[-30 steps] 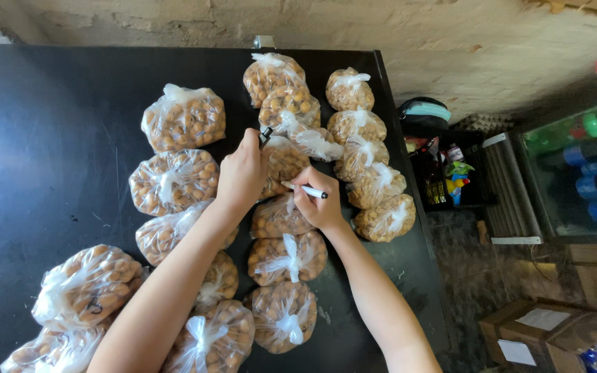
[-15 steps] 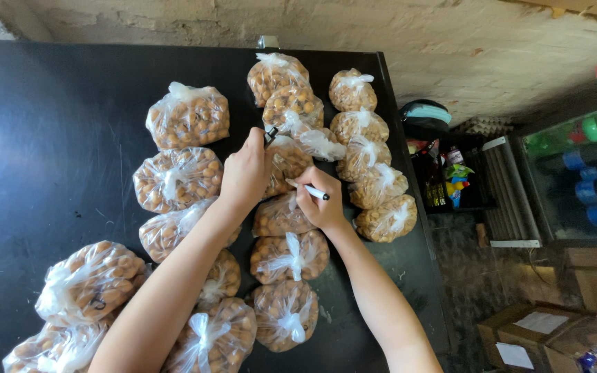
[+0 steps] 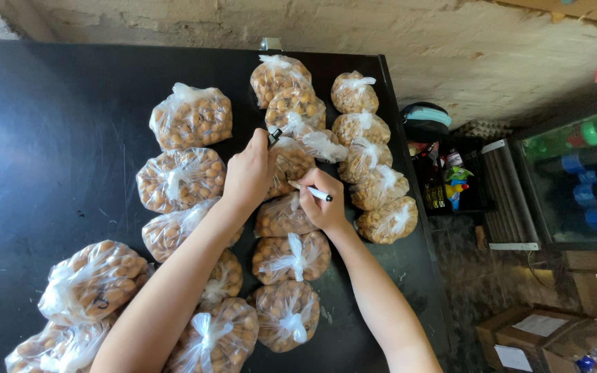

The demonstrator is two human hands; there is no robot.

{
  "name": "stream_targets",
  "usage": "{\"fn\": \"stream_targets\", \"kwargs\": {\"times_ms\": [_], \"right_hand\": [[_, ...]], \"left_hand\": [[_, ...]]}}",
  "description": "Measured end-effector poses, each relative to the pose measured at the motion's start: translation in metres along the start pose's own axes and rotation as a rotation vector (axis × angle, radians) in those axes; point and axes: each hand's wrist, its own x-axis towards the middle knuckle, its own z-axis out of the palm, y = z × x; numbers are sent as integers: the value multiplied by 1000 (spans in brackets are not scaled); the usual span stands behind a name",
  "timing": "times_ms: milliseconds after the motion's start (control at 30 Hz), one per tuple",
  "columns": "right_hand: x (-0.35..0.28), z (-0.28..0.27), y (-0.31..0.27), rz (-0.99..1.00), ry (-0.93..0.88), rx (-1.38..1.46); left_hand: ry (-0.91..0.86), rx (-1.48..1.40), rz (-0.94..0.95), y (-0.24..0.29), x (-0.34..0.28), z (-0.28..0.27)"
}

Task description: The person labels small bags of nuts using a marker, sorts them into groups on a black surface, and places some items onto wooden shelves near a computer monitor.

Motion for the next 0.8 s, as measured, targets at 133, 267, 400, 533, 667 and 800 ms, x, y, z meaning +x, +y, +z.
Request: {"fn": "stream_targets", "kwargs": {"times_ms": [133, 267, 400, 533, 667, 800], "right_hand": [[1, 0, 2, -12, 4, -45], [8, 0, -7, -41, 6, -57], [9, -1, -9, -47, 1, -58], [11, -2, -11, -48, 2, -33], [7, -1, -6, -61, 2, -14], [2, 0, 4, -50, 12, 22]], "left_hand": [[-5, 11, 5, 2, -1, -2], [-3, 9, -1, 2, -1, -3], [-1, 4, 2, 1, 0, -2], [7, 16, 9, 3, 0, -3], [4, 16, 5, 2, -1, -3], [-7, -3, -6, 2, 0, -3]]}}
